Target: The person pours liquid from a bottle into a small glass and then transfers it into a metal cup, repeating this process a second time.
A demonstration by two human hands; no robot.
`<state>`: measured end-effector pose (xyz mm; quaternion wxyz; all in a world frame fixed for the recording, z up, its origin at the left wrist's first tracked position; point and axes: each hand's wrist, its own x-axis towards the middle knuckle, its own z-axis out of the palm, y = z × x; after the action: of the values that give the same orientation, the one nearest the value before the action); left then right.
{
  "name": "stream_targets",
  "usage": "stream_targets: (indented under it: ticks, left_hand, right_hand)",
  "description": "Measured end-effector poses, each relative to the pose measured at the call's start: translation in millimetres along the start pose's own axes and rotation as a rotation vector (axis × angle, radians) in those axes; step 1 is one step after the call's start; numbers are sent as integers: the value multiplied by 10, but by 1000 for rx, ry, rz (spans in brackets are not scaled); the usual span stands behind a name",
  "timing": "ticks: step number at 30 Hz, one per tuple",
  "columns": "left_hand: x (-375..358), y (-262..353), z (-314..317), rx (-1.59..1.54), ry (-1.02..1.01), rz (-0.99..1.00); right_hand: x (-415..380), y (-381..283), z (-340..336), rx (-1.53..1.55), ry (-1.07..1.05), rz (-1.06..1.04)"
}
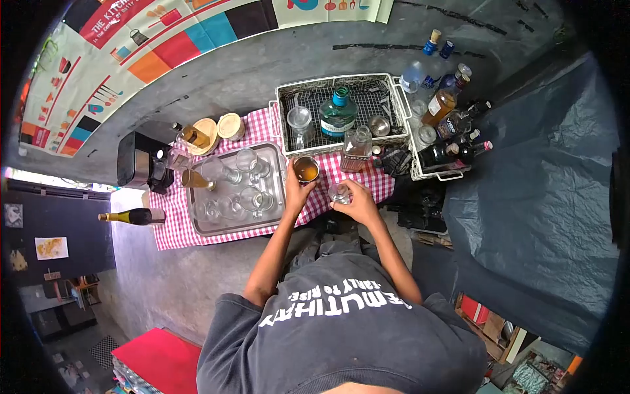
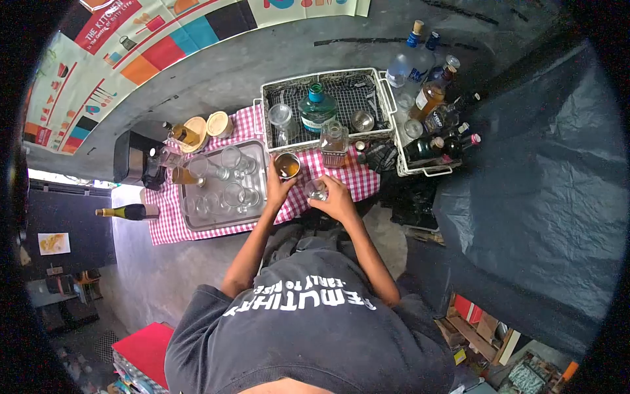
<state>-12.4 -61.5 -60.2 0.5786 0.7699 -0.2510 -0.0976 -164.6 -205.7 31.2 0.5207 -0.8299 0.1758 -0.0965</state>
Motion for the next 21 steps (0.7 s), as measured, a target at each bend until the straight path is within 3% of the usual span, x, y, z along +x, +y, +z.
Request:
stream_targets:
  ticks: [6,8,12,13,14,16,18,20,21]
  left_hand:
    - [-119,6,-34,-110,-16,-61]
    - [-254,-3,-69,183,103,44]
    - [-476,369,-250,215,77,-26]
    - [-514,457,-300,101,-11,-175]
    - [-517,474,-308,102,-10,-178]
    - [-504,617,-321,87,-273,6]
    - [-495,771,-269,136,-294,113]
    - [-463,838,-194,-56,-500,-99]
    - [-410,844,-171,-68,-538,-72]
  right_hand:
    - [20,-30,10,29,12,2]
    - [30,-43,-9,37,11,17]
    - [17,-41,-22,46,4,-2]
    - [13,-41,-18,39,-2,-18]
    - [14,-40,-9,40,-5,-17]
    - [6,-40,24,76,-19,-7]
    - [16,-36,74,89,-39,-16]
    - [34,-53,96,97,-54,-25]
    - [43,-126,81,137,-74,-2]
